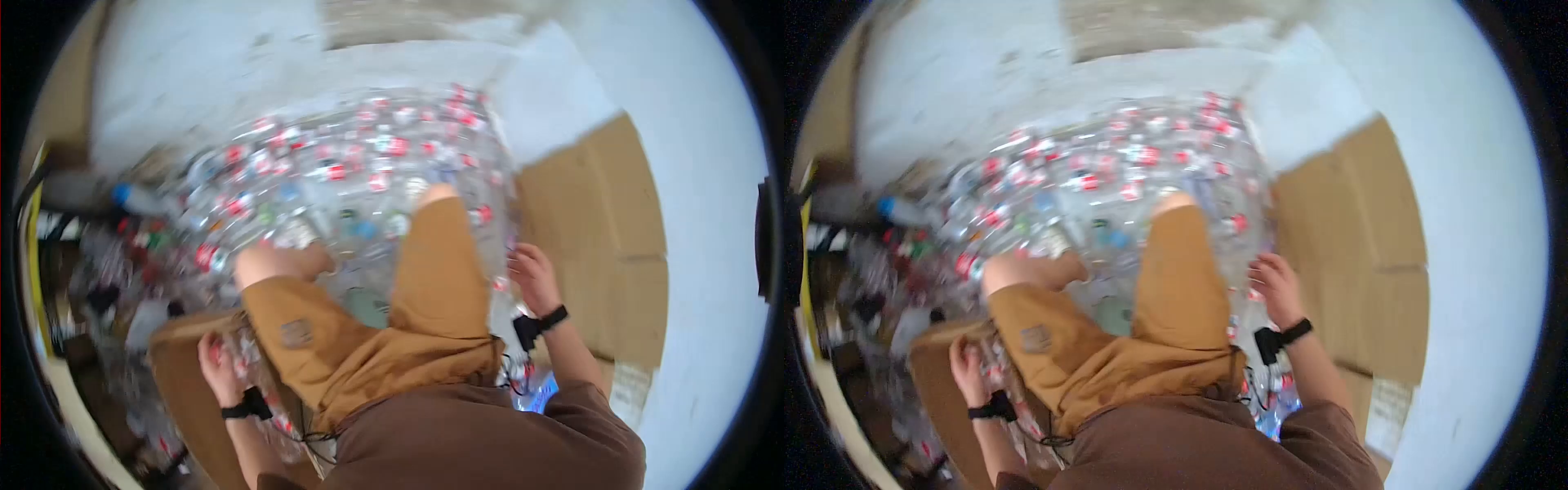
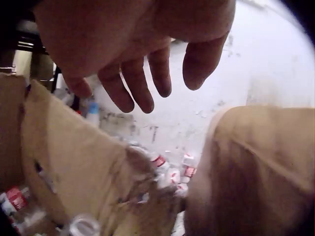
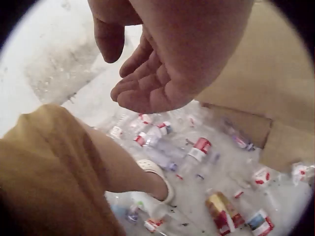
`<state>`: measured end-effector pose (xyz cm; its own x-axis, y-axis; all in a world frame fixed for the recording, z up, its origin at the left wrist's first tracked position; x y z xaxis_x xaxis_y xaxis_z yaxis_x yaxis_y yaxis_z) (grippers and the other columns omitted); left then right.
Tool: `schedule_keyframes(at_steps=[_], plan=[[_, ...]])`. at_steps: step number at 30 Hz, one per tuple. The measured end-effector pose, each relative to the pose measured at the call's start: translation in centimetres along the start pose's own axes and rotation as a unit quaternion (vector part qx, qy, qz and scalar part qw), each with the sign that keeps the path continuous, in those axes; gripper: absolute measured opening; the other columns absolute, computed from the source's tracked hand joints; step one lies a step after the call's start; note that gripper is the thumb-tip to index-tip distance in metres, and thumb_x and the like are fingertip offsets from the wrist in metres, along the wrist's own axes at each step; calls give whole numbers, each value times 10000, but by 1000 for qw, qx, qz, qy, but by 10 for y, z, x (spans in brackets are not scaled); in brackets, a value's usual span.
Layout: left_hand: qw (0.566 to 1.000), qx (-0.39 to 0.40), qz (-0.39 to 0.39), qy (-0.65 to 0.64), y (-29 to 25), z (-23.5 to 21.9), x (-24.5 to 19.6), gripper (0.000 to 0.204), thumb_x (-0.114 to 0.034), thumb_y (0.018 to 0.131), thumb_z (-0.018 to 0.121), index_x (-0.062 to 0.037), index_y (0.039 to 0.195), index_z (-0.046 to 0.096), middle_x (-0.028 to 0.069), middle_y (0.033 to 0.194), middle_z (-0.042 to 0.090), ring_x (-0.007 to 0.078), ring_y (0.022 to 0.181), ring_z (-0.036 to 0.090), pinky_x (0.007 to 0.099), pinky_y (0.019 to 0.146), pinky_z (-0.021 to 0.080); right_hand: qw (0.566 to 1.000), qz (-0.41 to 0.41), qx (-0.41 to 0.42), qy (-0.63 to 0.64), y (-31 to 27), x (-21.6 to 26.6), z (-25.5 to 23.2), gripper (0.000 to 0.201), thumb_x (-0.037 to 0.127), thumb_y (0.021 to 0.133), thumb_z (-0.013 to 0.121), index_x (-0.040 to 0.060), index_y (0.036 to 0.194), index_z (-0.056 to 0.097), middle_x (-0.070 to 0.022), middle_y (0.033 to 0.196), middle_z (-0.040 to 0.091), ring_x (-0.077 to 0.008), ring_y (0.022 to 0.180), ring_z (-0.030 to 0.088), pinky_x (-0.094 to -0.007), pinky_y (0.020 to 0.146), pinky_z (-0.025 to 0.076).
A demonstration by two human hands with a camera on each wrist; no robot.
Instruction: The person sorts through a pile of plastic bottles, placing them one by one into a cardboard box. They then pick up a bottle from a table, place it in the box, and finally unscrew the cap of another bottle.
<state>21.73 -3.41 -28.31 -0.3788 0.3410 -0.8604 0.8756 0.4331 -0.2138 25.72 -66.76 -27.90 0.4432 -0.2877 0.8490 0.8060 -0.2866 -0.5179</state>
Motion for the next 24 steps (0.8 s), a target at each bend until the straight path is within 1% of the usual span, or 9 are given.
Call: schedule_keyframes(at_steps=[2, 4, 10, 13, 17, 20, 21, 23, 24], plan=[[998, 31, 44, 12, 10, 22, -45, 460, 7, 831, 458, 5, 1291, 454, 121, 1268, 502, 199, 1051, 534, 319, 908, 428, 999, 5, -32, 10, 5, -21, -48, 276, 165, 913, 542, 68, 1170, 518, -83, 1079, 615, -173, 936, 599, -323, 820, 486], [991, 63, 102, 66, 22, 44, -76, 450, 8, 840, 455, 9, 1290, 453, 130, 1281, 487, 211, 1095, 497, 324, 953, 384, 991, 107, -63, 58, 3, -53, -87, 272, 161, 901, 547, 71, 1158, 523, -86, 1051, 624, -180, 915, 609, -328, 831, 489], [971, 132, 156, 126, 41, 112, -119, 418, 14, 836, 477, 20, 1253, 457, 128, 1266, 405, 230, 1073, 468, 295, 916, 392, 945, 200, -219, 137, -15, -183, -213, 250, 190, 848, 585, 85, 1072, 550, -58, 909, 636, -177, 799, 627, -333, 697, 524], [939, 98, 189, 272, 47, 130, -131, 423, 25, 804, 477, 25, 1226, 446, 142, 1227, 378, 258, 1070, 458, 316, 911, 400, 925, 289, -233, 78, -30, -228, -218, 260, 227, 844, 613, 88, 1055, 549, -54, 915, 623, -167, 806, 606, -335, 731, 516], [918, 120, 160, 344, 54, 139, -139, 462, -4, 796, 484, -8, 1251, 402, 159, 1214, 374, 318, 1112, 429, 417, 972, 351, 911, 351, -213, 49, -18, -296, -216, 258, 221, 821, 616, 81, 1032, 561, -42, 880, 609, -161, 758, 599, -337, 700, 520], [897, 128, 167, 389, 61, 144, -139, 481, -29, 781, 483, -4, 1253, 394, 169, 1201, 365, 328, 1124, 407, 426, 985, 328, 900, 386, -179, -94, 2, -339, -205, 322, 217, 765, 654, 52, 1033, 587, -85, 910, 625, -188, 790, 617, -340, 715, 520], [902, 123, 157, 384, 64, 149, -141, 480, -37, 778, 482, -2, 1248, 395, 172, 1195, 363, 331, 1125, 401, 428, 989, 319, 898, 392, -178, -89, 11, -353, -201, 322, 217, 765, 654, 52, 1033, 587, -85, 910, 625, -188, 790, 617, -340, 715, 520], [891, 125, 161, 407, 67, 156, -146, 482, -57, 772, 485, 5, 1240, 388, 177, 1168, 361, 330, 1110, 397, 419, 995, 300, 881, 299, -116, -348, 42, -360, -195, 483, 207, 702, 688, 22, 1128, 554, -170, 1016, 636, -262, 915, 635, -362, 793, 513], [888, 130, 160, 410, 70, 155, -144, 490, -68, 764, 485, 11, 1237, 384, 176, 1153, 358, 326, 1102, 393, 414, 999, 293, 881, 306, -113, -342, 51, -358, -186, 483, 207, 702, 688, 22, 1128, 554, -170, 1016, 636, -262, 915, 635, -362, 793, 513]])
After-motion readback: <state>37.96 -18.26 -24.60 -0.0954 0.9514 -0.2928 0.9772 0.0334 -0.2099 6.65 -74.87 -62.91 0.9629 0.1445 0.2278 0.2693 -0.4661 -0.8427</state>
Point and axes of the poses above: each hand's wrist, its own y-axis towards the middle knuckle, its own z-axis out of the palm, x = y × z, the point moved 5 cm from there along y, towards the middle knuckle
